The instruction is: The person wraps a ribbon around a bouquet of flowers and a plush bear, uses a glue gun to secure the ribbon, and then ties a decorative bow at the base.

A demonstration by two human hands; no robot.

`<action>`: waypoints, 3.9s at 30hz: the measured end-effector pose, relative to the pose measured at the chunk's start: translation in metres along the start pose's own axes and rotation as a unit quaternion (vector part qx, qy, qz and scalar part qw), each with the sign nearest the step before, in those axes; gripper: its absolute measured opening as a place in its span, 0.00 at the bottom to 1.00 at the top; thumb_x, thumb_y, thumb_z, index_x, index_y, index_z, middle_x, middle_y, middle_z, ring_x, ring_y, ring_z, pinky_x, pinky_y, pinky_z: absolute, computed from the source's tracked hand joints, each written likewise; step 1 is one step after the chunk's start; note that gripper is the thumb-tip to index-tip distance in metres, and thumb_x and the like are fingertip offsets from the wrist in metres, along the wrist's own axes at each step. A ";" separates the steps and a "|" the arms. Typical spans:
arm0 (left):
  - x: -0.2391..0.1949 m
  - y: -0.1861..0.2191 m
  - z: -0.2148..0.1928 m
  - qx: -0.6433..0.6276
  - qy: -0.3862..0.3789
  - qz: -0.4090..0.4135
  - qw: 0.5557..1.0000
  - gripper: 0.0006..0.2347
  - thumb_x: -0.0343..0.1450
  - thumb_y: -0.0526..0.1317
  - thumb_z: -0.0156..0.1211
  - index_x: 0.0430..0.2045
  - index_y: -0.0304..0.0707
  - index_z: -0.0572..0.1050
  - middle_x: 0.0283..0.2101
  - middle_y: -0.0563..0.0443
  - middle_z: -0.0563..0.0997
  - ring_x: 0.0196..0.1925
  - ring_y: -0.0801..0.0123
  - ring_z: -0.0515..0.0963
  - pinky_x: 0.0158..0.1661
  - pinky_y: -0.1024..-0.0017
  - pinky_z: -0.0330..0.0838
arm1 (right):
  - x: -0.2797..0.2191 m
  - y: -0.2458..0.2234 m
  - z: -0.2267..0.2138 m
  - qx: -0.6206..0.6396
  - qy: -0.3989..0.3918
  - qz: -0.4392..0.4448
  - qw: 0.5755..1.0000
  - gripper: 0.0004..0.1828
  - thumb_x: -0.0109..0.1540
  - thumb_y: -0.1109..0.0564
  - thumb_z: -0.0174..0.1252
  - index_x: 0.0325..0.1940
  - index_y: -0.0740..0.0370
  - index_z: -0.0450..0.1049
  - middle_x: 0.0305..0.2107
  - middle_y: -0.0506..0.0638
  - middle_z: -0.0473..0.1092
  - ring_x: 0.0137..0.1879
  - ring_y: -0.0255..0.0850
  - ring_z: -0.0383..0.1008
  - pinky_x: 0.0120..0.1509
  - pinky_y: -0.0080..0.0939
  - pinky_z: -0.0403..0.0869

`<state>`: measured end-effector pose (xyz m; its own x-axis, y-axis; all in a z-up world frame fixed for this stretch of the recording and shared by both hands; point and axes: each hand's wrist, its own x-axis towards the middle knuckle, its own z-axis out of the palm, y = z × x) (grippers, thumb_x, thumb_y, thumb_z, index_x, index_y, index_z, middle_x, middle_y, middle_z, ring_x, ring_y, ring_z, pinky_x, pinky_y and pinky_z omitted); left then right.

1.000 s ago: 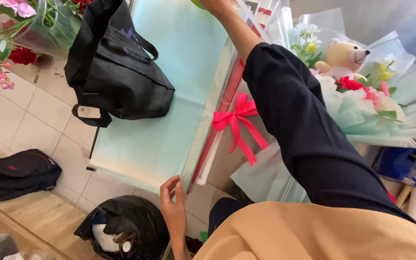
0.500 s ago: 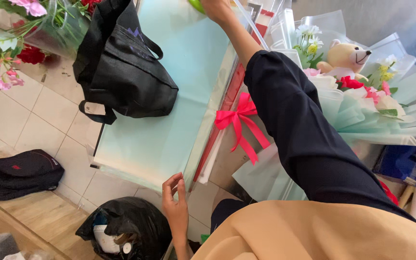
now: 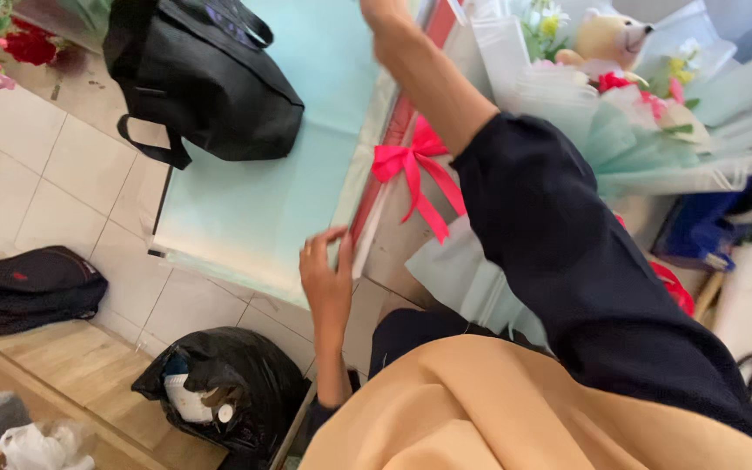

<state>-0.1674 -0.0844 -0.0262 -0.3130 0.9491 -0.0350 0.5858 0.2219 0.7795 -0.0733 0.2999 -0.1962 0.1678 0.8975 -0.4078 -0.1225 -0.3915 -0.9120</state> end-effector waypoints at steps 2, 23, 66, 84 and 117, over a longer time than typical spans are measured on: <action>0.023 0.007 0.017 0.028 -0.001 0.092 0.995 0.09 0.72 0.41 0.47 0.36 0.38 0.74 0.37 0.51 0.75 0.42 0.63 0.72 0.46 0.67 0.61 | -0.077 -0.045 -0.002 0.069 0.003 0.096 0.993 0.13 0.43 0.56 0.56 0.30 0.52 0.66 0.37 0.49 0.66 0.39 0.38 0.60 0.39 0.40 0.61; 0.080 0.129 0.036 -0.095 -0.346 0.014 0.933 0.09 0.65 0.45 0.59 0.30 0.40 0.72 0.31 0.55 0.75 0.27 0.77 0.71 0.30 0.82 0.68 | -0.510 -0.049 -0.472 0.313 0.060 -0.116 0.941 0.06 0.71 0.52 0.47 0.50 0.49 0.68 0.41 0.41 0.66 0.44 0.34 0.62 0.54 0.33 0.63; -0.052 0.157 0.046 -0.246 -0.522 0.063 0.814 0.17 0.64 0.33 0.62 0.46 0.38 0.67 0.34 0.49 0.77 0.36 0.73 0.79 0.35 0.80 0.74 | -0.531 -0.082 -0.365 -0.191 0.228 -0.416 0.860 0.15 0.68 0.52 0.42 0.42 0.68 0.68 0.39 0.57 0.66 0.51 0.48 0.62 0.64 0.47 0.60; -0.041 0.172 0.020 -0.207 -0.526 0.044 0.824 0.14 0.65 0.34 0.59 0.43 0.42 0.67 0.34 0.52 0.74 0.34 0.76 0.75 0.37 0.82 0.70 | -0.518 -0.122 -0.324 -0.382 0.095 -0.405 0.825 0.14 0.61 0.51 0.58 0.48 0.58 0.71 0.43 0.46 0.70 0.50 0.42 0.66 0.51 0.39 0.57; -0.020 0.148 0.037 -0.292 -0.488 -0.020 0.822 0.20 0.61 0.39 0.66 0.45 0.34 0.71 0.30 0.47 0.75 0.32 0.64 0.80 0.32 0.75 0.72 | -0.512 -0.098 -0.308 -0.323 0.191 -0.367 0.851 0.06 0.63 0.57 0.57 0.44 0.57 0.73 0.43 0.48 0.68 0.51 0.43 0.62 0.57 0.40 0.55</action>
<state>-0.0470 -0.0624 0.0668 0.5930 0.7345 -0.3301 0.0407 0.3821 0.9232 0.1542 -0.1839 0.0887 0.2881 0.8650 0.4107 0.6947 0.1064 -0.7114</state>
